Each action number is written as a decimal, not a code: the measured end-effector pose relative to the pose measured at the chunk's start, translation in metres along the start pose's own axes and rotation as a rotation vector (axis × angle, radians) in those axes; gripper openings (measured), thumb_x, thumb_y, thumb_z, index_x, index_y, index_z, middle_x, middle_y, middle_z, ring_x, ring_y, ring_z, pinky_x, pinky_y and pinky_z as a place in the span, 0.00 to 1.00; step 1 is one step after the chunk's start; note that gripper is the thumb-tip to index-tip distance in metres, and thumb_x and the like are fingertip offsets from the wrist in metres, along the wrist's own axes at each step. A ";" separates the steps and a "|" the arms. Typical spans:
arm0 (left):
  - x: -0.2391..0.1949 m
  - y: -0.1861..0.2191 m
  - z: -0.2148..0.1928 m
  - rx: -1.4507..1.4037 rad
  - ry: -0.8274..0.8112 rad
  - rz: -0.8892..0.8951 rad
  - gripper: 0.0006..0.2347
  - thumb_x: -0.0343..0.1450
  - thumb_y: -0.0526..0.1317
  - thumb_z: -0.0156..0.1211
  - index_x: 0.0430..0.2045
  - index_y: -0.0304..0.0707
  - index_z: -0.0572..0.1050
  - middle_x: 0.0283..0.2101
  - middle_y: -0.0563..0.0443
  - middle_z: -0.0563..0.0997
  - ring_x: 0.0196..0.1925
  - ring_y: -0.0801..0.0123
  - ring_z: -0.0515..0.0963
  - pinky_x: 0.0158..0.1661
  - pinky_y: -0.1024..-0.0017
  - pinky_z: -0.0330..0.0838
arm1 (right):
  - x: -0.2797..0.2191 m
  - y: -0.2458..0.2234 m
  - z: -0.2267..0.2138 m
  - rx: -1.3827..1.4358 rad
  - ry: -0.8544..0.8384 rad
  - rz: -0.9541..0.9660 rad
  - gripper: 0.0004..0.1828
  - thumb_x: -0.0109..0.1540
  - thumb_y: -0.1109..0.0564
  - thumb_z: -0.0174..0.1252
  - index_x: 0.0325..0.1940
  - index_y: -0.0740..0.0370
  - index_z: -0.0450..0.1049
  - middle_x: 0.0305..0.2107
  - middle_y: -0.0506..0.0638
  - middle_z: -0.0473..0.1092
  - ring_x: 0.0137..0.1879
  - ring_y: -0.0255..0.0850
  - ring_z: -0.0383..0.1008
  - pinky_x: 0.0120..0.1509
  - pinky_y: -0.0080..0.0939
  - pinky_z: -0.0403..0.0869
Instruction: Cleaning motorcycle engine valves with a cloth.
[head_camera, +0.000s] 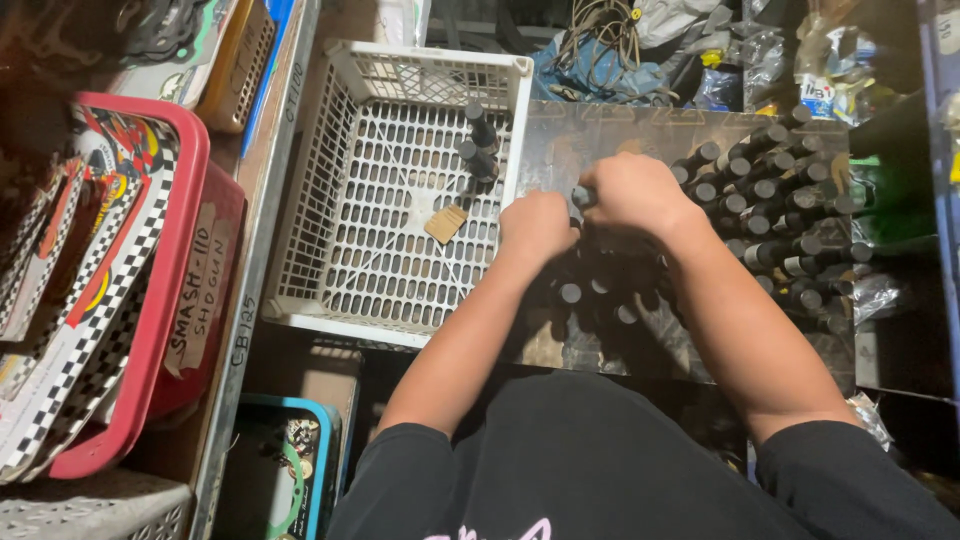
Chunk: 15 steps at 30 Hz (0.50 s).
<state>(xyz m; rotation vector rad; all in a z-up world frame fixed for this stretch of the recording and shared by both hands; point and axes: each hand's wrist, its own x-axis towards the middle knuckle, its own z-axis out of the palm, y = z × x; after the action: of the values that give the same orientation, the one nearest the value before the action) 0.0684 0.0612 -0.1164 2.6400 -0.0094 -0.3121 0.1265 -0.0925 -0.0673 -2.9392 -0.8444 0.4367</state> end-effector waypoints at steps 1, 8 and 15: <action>-0.001 0.002 -0.002 0.002 0.001 0.004 0.15 0.61 0.44 0.70 0.29 0.27 0.83 0.28 0.33 0.82 0.38 0.35 0.85 0.36 0.42 0.79 | -0.003 -0.002 -0.006 0.000 0.004 0.003 0.19 0.53 0.43 0.69 0.38 0.57 0.85 0.29 0.58 0.80 0.42 0.61 0.83 0.46 0.61 0.80; -0.026 0.029 -0.055 -0.060 0.123 0.075 0.15 0.65 0.44 0.65 0.32 0.25 0.83 0.30 0.31 0.83 0.41 0.36 0.85 0.39 0.42 0.79 | -0.023 0.001 -0.029 0.042 0.154 -0.021 0.17 0.53 0.45 0.68 0.39 0.58 0.83 0.35 0.56 0.79 0.47 0.63 0.81 0.50 0.65 0.79; -0.032 0.060 -0.086 -0.140 0.284 0.197 0.18 0.67 0.46 0.58 0.41 0.27 0.81 0.38 0.33 0.82 0.45 0.37 0.84 0.44 0.43 0.78 | -0.051 0.019 -0.047 0.331 0.304 0.023 0.18 0.55 0.46 0.66 0.45 0.57 0.81 0.43 0.57 0.78 0.55 0.64 0.75 0.54 0.70 0.75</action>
<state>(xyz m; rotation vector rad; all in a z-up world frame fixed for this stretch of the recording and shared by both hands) 0.0589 0.0502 -0.0074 2.4958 -0.1481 0.1245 0.1080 -0.1346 -0.0114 -2.6177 -0.6316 0.1091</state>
